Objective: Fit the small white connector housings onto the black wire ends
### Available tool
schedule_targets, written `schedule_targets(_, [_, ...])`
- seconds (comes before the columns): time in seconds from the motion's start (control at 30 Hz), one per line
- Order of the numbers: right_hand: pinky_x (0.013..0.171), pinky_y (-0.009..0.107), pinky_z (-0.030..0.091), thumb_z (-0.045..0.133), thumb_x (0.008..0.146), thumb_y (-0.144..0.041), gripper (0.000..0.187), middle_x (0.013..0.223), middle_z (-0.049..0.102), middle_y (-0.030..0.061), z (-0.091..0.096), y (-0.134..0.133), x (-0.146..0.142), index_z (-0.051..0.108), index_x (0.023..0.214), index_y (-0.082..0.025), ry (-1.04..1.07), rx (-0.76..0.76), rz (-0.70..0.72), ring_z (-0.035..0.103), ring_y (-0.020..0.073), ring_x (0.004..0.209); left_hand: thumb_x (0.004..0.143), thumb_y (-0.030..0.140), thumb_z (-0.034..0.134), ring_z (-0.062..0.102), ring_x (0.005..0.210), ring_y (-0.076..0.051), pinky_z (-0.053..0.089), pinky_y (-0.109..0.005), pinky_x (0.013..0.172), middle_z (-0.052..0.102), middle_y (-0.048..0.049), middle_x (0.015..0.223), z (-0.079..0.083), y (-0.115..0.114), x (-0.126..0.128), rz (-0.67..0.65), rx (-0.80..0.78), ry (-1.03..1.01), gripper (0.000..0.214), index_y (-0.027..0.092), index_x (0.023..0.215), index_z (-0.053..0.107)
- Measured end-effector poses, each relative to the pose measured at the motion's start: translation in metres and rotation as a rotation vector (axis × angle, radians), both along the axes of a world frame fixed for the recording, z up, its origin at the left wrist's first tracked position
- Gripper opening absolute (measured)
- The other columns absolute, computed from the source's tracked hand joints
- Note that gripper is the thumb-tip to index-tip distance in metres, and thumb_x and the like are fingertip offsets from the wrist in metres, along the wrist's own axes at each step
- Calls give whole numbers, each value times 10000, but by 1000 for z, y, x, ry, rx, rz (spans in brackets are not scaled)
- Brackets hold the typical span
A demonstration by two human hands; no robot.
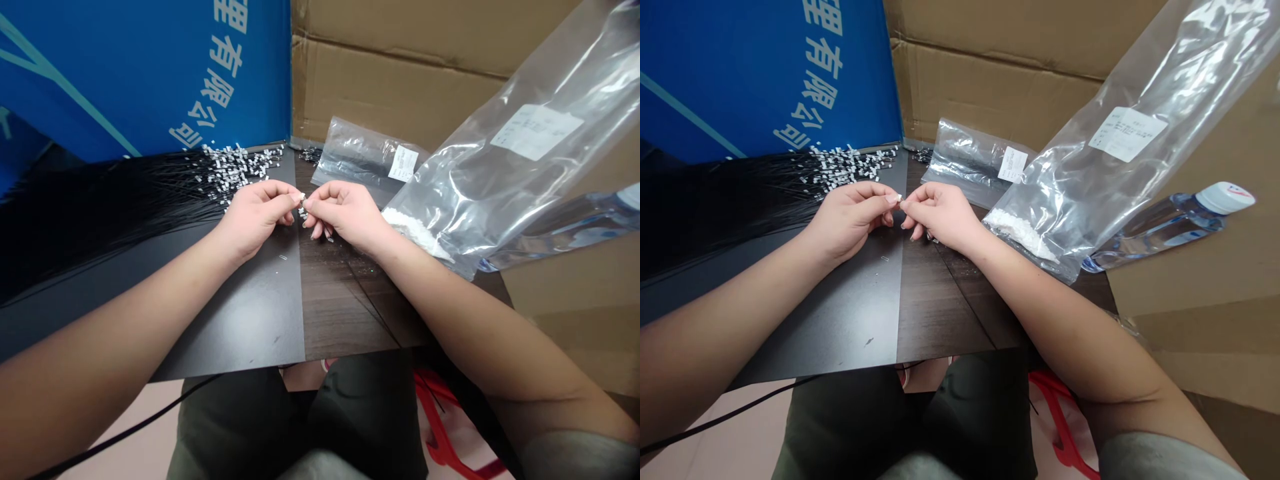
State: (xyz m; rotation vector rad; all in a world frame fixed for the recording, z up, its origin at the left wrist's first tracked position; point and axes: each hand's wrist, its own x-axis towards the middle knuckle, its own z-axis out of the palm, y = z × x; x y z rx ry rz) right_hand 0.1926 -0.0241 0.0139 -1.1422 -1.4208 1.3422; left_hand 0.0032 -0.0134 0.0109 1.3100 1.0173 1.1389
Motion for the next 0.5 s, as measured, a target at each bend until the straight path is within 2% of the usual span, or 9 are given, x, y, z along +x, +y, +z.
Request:
schedule_targets(0.27, [412,194,452,773,942,-187,142,689,772,30,2,1,1,690,828,-162,161,-144,74,698,122,500,762,343,902,576,647,-125,475,-270,647,702,-24,736,0,0,-1,-24,47,24,204,184,799,780])
schedule_targets(0.5, [411,193,458,812,911,-208,180,683,744,25,3,2,4,686,788,-167,238,-234,105,693,126,516,778,394,923,593,673,-138,492,-285,683,721,-35,781,0,-1,-2,-32,97,59,255,185,832,787])
